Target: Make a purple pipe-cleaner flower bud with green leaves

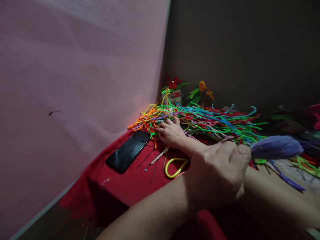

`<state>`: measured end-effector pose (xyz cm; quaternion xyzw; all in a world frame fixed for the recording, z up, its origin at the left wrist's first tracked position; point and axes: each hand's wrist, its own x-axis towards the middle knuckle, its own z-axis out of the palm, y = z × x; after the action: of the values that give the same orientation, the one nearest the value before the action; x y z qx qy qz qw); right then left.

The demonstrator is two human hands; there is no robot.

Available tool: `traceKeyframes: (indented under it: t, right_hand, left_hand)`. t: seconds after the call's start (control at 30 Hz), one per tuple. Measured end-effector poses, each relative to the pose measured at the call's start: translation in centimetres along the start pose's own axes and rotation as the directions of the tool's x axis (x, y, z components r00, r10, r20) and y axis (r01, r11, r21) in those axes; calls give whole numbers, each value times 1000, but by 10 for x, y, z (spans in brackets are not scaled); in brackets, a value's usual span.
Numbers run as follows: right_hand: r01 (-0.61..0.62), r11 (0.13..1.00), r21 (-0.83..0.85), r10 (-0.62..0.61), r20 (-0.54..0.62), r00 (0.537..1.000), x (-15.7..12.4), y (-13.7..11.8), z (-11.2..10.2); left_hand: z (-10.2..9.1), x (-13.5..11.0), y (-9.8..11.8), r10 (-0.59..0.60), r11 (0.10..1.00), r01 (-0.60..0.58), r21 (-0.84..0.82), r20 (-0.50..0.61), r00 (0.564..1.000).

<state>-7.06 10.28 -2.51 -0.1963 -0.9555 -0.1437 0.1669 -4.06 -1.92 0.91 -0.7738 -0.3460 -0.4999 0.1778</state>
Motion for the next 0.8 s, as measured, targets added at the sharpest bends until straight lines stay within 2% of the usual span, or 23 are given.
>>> traceKeyframes:
  t: [0.17, 0.33, 0.53, 0.67, 0.8]
  right_hand:
    - [-218, 975, -35, 219, 57, 974, 12, 7, 7]
    - [-312, 950, -34, 313, 77, 947, 24, 17, 10]
    - [-387, 921, -38, 389, 65, 919, 24, 27, 19]
    - [-328, 943, 47, 323, 93, 942, 17, 26, 20]
    - [-107, 976, 191, 113, -21, 993, 1, 19, 4]
  left_hand:
    - [1, 1, 2, -26, 999, 28, -31, 44, 999]
    - [0, 1, 2, -30, 999, 31, -30, 53, 998]
    - [-1, 1, 3, -75, 997, 75, -3, 85, 994]
    - [-3, 1, 3, -45, 999, 46, -12, 85, 995]
    - [-4, 0, 3, -16, 999, 20, -37, 98, 995]
